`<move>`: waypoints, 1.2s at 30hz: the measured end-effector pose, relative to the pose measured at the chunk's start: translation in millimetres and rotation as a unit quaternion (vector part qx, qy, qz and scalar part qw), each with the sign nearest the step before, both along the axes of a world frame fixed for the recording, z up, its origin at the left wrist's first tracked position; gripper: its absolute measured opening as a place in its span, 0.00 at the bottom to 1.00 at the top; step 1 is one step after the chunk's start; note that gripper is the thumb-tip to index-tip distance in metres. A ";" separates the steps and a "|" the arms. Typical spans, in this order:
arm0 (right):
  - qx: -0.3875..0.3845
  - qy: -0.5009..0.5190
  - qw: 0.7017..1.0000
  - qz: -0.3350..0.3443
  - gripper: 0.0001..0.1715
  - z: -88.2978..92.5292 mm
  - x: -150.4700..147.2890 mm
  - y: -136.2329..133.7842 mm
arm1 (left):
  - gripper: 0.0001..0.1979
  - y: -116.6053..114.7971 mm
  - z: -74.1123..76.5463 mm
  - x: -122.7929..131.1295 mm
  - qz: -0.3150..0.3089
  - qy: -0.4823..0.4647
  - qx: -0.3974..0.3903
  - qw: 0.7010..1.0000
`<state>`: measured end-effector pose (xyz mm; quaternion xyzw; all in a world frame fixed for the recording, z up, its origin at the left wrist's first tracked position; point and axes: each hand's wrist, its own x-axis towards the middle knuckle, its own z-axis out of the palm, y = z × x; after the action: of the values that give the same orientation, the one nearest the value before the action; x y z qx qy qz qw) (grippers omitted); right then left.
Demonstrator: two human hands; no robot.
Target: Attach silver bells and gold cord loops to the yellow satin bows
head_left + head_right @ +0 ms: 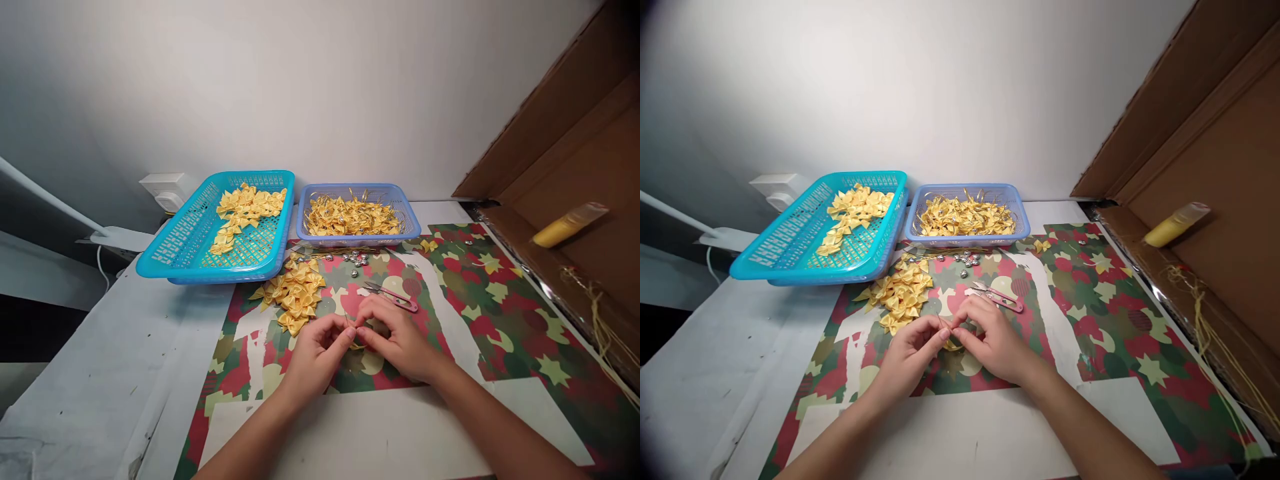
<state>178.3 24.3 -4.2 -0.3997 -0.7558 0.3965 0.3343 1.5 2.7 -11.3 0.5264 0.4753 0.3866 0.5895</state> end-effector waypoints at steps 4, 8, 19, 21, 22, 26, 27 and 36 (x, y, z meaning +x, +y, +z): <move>0.004 -0.042 0.999 0.032 0.06 2.5 1.8 1.1 | 0.13 0.8 1.5 -2.6 -0.035 0.055 0.034 0.997; 0.005 -0.071 0.997 0.026 0.08 1.7 2.5 1.1 | 0.11 2.3 2.7 -4.6 -0.058 0.117 0.095 0.987; 0.041 -0.024 0.998 -0.038 0.09 -3.8 -4.5 -0.6 | 0.10 1.8 0.6 -4.8 -0.028 0.206 0.180 0.961; 0.045 -0.022 0.998 -0.044 0.09 -4.4 -4.6 -0.8 | 0.10 1.9 1.2 -4.2 -0.031 0.209 0.177 0.961; 0.046 -0.022 0.998 -0.046 0.09 -4.8 -4.6 -0.8 | 0.10 1.9 1.4 -4.0 -0.030 0.210 0.175 0.961; 0.051 -0.022 0.997 -0.051 0.09 -5.9 -4.8 -0.9 | 0.10 2.6 1.2 -4.0 -0.025 0.213 0.173 0.961; 0.054 -0.021 0.997 -0.052 0.09 -5.8 -4.9 -1.1 | 0.10 2.8 0.9 -4.2 -0.024 0.214 0.176 0.961; 0.055 -0.020 0.997 -0.051 0.09 -5.1 -5.9 -1.6 | 0.10 1.5 -1.8 -3.5 0.013 0.231 0.208 0.951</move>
<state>172.4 22.7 -9.3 -0.4262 -0.7619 0.3285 0.3606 -2.1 4.2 -13.0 0.7058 0.5144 0.3524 0.3364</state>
